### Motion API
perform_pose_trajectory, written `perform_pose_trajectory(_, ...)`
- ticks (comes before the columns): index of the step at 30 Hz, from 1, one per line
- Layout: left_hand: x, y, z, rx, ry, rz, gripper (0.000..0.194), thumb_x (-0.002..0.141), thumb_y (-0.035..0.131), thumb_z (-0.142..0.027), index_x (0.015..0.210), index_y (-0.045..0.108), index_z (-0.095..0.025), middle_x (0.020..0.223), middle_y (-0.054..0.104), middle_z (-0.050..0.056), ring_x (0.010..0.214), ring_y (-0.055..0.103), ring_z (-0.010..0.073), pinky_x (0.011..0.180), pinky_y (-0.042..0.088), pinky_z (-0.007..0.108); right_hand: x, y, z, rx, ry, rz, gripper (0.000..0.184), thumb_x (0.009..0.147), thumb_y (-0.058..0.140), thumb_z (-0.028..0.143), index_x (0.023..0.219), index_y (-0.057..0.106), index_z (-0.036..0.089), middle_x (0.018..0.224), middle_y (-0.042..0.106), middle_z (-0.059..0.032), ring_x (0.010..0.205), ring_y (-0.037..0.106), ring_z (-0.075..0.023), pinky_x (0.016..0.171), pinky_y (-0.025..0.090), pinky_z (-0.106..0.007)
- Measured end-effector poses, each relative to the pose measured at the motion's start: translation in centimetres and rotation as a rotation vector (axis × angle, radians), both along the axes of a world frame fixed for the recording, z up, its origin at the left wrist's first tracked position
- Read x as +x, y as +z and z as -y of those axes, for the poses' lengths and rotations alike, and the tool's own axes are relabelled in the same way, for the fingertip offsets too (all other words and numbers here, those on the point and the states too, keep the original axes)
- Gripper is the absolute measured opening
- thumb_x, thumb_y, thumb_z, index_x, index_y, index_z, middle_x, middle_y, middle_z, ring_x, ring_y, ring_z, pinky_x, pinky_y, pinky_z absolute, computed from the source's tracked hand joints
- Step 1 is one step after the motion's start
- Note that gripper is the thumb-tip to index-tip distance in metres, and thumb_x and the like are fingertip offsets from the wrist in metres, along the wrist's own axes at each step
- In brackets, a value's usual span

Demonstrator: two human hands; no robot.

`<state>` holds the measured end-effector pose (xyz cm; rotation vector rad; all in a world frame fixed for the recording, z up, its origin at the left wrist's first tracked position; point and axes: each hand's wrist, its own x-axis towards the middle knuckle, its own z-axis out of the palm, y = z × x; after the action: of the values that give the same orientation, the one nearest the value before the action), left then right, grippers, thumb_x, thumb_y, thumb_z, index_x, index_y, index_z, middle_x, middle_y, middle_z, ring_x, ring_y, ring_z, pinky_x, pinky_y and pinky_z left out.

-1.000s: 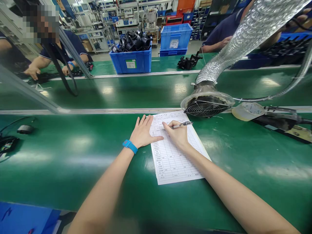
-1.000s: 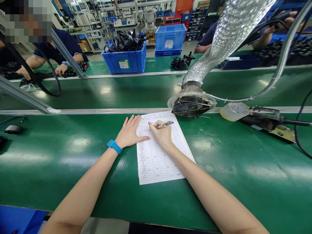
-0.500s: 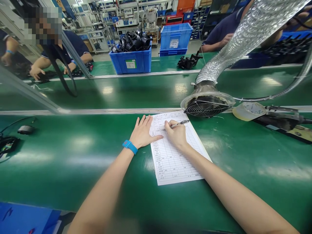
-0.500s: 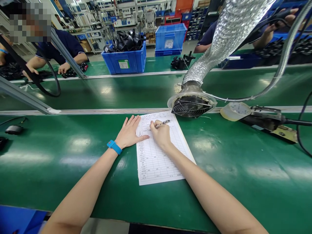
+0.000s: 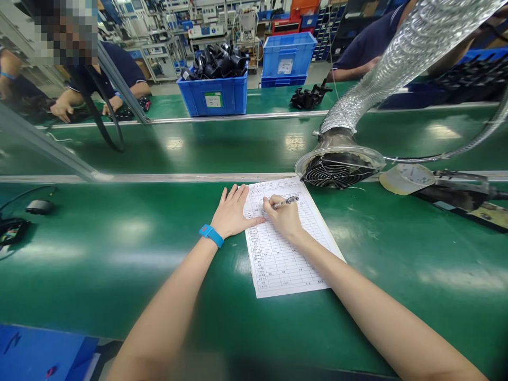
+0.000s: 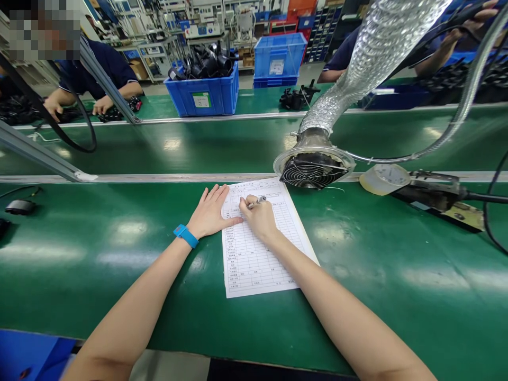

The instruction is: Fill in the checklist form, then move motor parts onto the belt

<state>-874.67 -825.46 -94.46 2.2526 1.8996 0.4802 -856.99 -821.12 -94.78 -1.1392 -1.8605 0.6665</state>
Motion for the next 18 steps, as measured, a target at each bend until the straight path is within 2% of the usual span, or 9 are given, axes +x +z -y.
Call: perform_pose_trajectory(18, 0.09, 0.22, 0.00, 0.000, 0.005, 0.004, 0.106, 0.077, 0.040, -0.086, 0.157, 0.022, -0.019, 0.163, 0.024, 0.009, 0.152, 0.013, 0.0313, 0.125, 0.007, 0.052, 0.16, 0.27, 0.06, 0.008, -0.036, 0.010, 0.043, 0.089, 0.048, 0.040, 0.053, 0.035, 0.022, 0.047, 0.039, 0.0038, 0.046, 0.035, -0.0109, 0.052, 0.030, -0.030)
